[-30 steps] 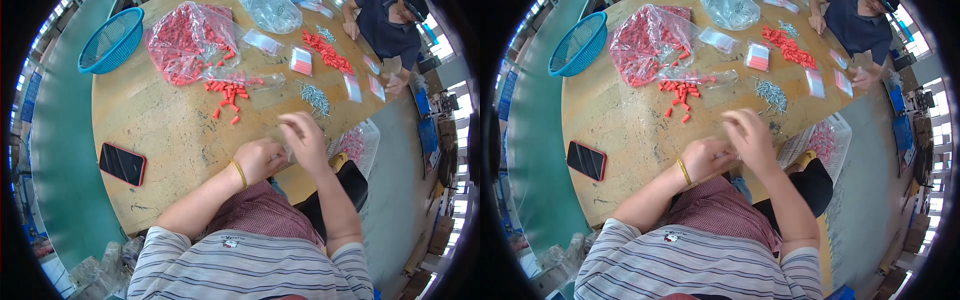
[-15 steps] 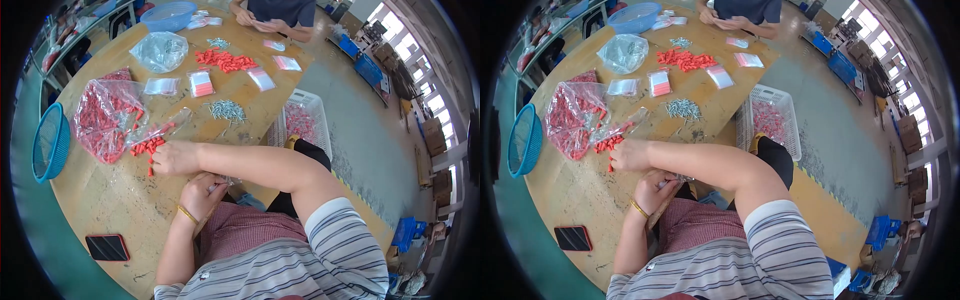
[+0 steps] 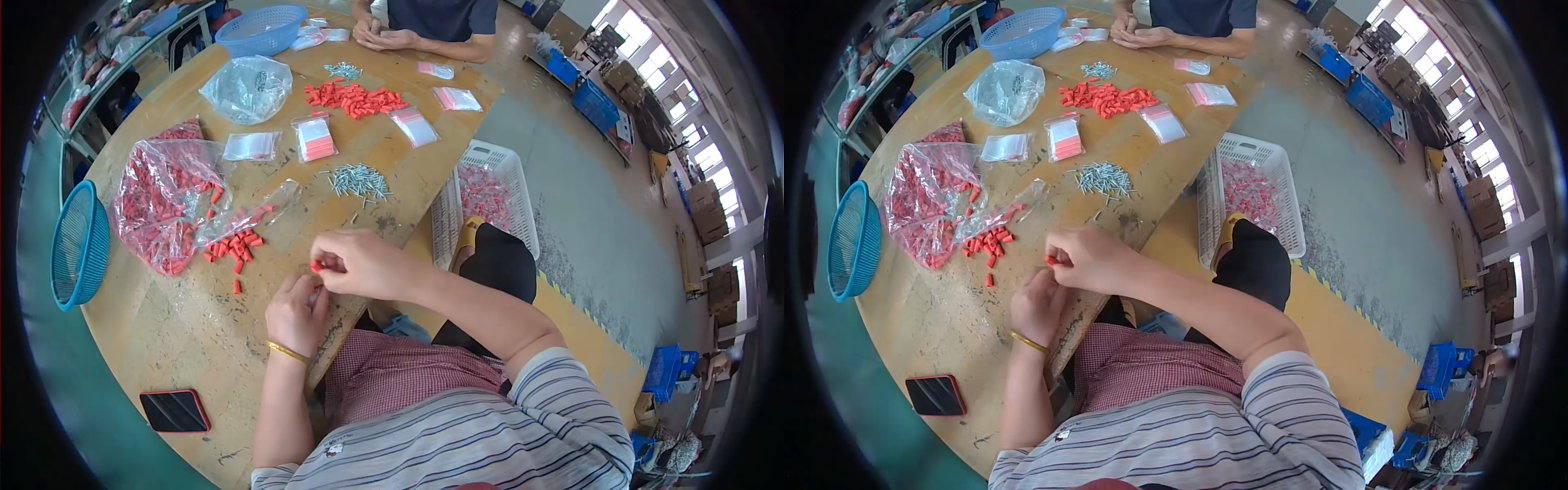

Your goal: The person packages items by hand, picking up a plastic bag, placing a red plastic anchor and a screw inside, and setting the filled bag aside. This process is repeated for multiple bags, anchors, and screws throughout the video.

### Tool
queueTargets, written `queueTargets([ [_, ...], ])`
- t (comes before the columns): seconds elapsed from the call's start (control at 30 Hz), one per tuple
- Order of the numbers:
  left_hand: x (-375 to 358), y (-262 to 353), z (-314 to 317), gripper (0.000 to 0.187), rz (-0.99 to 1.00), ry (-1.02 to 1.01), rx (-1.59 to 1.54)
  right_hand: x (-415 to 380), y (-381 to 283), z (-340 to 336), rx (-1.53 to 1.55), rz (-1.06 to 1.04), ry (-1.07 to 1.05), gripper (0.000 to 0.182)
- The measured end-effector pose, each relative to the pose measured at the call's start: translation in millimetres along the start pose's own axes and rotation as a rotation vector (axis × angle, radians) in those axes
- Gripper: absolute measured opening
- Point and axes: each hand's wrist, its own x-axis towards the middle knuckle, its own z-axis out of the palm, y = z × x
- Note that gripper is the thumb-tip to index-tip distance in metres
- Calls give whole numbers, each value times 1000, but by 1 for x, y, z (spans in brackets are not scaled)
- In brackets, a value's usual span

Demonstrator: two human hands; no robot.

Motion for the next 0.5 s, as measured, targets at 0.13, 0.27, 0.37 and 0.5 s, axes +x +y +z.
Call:
queueTargets([
  [0.13,1,5,4,11,109,78,27,-19,8,0,-2,172,5,17],
  [0.27,-1,2,9,13,198,49,88,-22,15,6,-45,223,17,18],
  [0.37,-2,1,11,13,228,34,87,-20,17,11,-104,144,66,17],
  [0.5,0,6,8,13,210,55,25,-21,15,13,-58,124,131,16],
])
